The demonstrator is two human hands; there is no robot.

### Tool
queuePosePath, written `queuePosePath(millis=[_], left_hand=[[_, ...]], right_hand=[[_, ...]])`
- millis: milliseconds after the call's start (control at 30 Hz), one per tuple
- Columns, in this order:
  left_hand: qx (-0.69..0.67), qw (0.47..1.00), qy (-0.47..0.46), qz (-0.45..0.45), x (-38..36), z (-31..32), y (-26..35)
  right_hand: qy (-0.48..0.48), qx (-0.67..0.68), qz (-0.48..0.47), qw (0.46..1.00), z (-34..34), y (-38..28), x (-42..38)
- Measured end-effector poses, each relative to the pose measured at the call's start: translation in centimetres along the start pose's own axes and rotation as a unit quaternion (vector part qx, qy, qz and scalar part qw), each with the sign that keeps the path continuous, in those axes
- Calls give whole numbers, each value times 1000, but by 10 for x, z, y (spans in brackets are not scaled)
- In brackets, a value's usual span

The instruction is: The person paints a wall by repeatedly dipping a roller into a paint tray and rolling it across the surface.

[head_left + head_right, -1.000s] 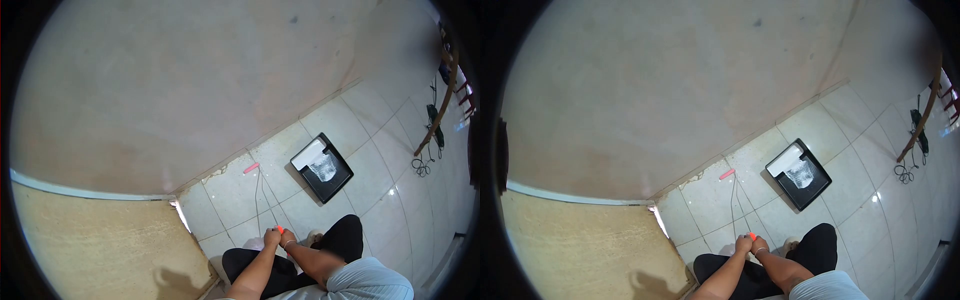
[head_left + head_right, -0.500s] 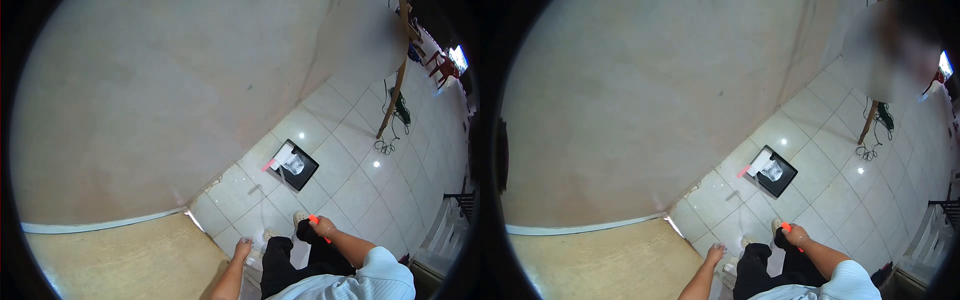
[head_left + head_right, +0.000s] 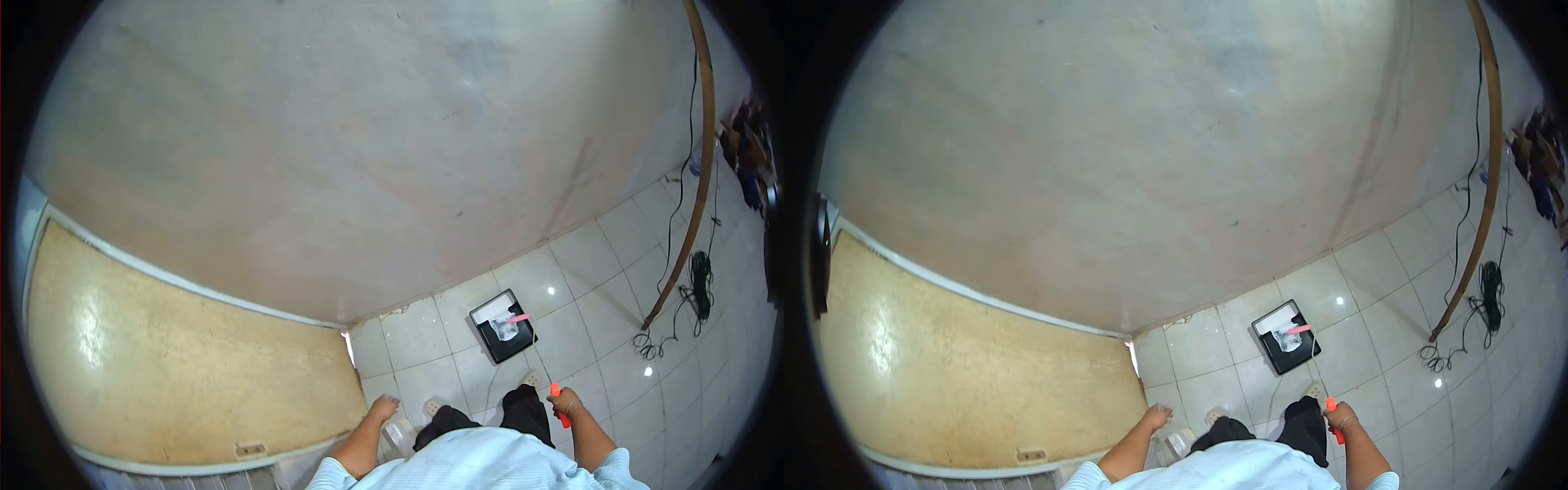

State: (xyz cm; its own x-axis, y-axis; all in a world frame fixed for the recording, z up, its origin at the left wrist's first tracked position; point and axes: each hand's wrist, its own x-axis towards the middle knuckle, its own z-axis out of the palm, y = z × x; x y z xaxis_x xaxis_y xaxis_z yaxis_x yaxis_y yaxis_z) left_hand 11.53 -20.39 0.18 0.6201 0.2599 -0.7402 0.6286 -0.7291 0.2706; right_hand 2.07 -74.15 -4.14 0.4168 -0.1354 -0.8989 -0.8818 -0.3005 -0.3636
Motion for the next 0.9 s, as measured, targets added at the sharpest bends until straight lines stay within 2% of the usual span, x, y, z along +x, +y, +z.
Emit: queuePosePath(millis=[33,100,233,300,367,433,500,533,600,700,767,800,900], left_hand=[[26,998,3,59,8,16,-1],[19,991,-31,128,-38,19,58],[-81,989,-37,116,-47,54,63],[14,994,8,111,-47,58,59],[21,995,-9,102,-46,64,52],[99,992,-8,78,-46,76,49],[118,989,-28,79,-37,88,51],[141,986,-45,75,-30,91,51],[93,991,-71,64,-6,106,48],[38,991,-112,60,39,127,67],[33,989,-133,57,52,141,73],[32,990,-112,82,58,144,82],[13,988,-97,119,49,131,120]], right_hand=[[5,17,6,1000,-16,-1,-5],[-3,11,9,1000,-43,2,-5],[1,-13,14,1000,-81,1,-14],[9,-13,9,1000,-94,5,-15],[17,-2,12,1000,-101,18,-20],[26,12,5,1000,-109,27,-38],[61,-66,-30,995,-113,28,-70],[108,-106,-74,986,-109,72,-38],[105,-94,-62,988,-105,122,-17],[131,-98,-43,986,-114,126,-46],[132,-20,-45,990,-111,117,-79],[119,-48,-44,991,-108,158,-40],[152,-114,-85,978,-109,191,-18]])
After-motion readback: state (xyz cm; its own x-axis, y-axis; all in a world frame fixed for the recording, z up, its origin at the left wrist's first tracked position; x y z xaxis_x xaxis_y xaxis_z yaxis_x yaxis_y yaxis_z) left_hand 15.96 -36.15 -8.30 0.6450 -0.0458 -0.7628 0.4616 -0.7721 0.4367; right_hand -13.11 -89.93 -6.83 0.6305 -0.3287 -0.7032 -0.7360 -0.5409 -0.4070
